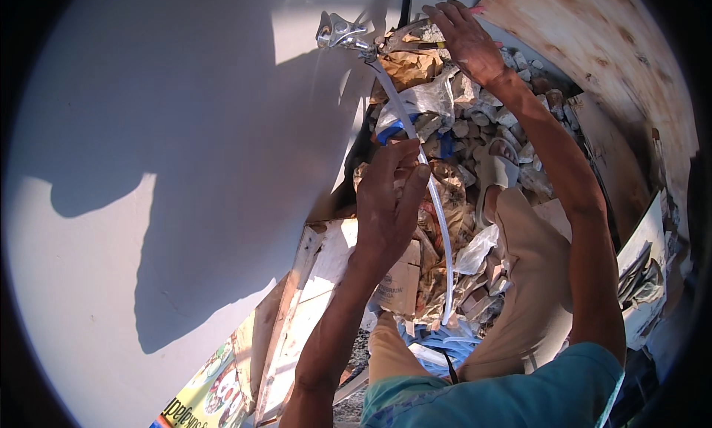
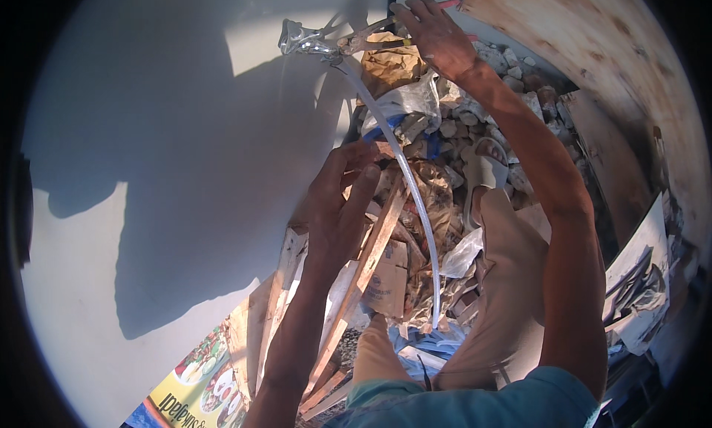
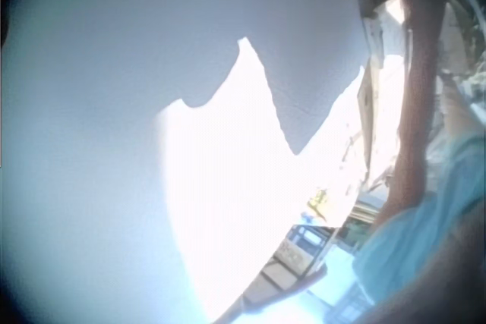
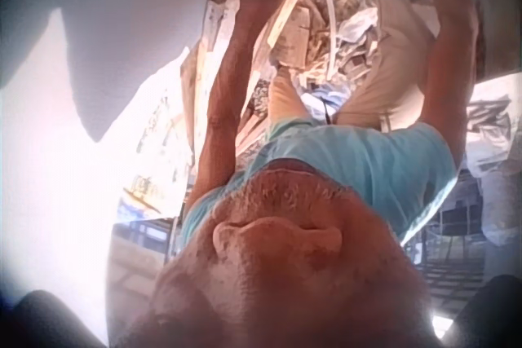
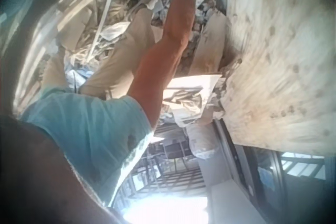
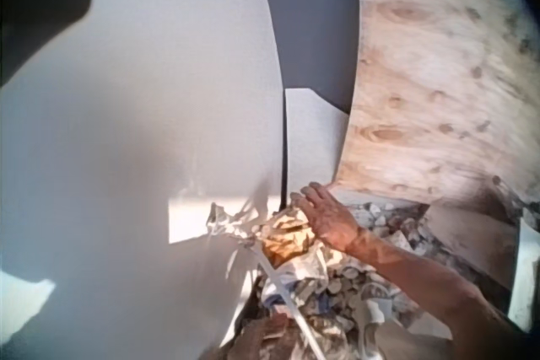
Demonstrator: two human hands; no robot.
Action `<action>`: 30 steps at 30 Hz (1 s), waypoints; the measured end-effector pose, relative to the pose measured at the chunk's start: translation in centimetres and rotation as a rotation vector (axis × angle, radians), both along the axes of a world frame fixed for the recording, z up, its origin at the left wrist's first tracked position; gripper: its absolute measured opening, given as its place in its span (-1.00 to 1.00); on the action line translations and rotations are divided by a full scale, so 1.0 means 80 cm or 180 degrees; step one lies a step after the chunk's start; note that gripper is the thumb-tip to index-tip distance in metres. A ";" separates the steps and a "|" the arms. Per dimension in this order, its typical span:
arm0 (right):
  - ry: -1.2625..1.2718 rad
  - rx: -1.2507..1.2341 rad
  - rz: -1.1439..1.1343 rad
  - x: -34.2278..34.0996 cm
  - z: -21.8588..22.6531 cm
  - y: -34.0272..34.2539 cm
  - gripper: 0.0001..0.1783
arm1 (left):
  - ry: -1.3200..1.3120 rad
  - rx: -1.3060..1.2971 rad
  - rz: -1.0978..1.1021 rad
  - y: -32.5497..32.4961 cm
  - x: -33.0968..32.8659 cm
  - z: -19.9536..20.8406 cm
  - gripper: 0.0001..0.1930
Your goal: The person uses pliers to manipulate a metal faucet fixture and a clear plastic tube in a cluttered renovation area.
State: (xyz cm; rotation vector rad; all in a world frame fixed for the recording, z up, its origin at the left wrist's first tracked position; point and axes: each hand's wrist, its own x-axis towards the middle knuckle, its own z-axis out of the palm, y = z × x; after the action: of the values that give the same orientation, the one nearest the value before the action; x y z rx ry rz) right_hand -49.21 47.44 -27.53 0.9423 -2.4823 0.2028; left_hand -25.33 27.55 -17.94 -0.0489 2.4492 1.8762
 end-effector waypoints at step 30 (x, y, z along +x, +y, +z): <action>-0.0014 0.0134 0.0589 -0.040 0.008 0.000 -0.63 | 0.0930 -0.1668 0.0021 0.084 -0.175 -0.042 -0.53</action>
State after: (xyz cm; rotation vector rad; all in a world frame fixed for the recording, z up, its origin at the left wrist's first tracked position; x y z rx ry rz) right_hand -52.40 47.47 -26.91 1.1914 -2.4114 0.2139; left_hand -39.36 34.25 -21.33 0.2091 3.0720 1.2648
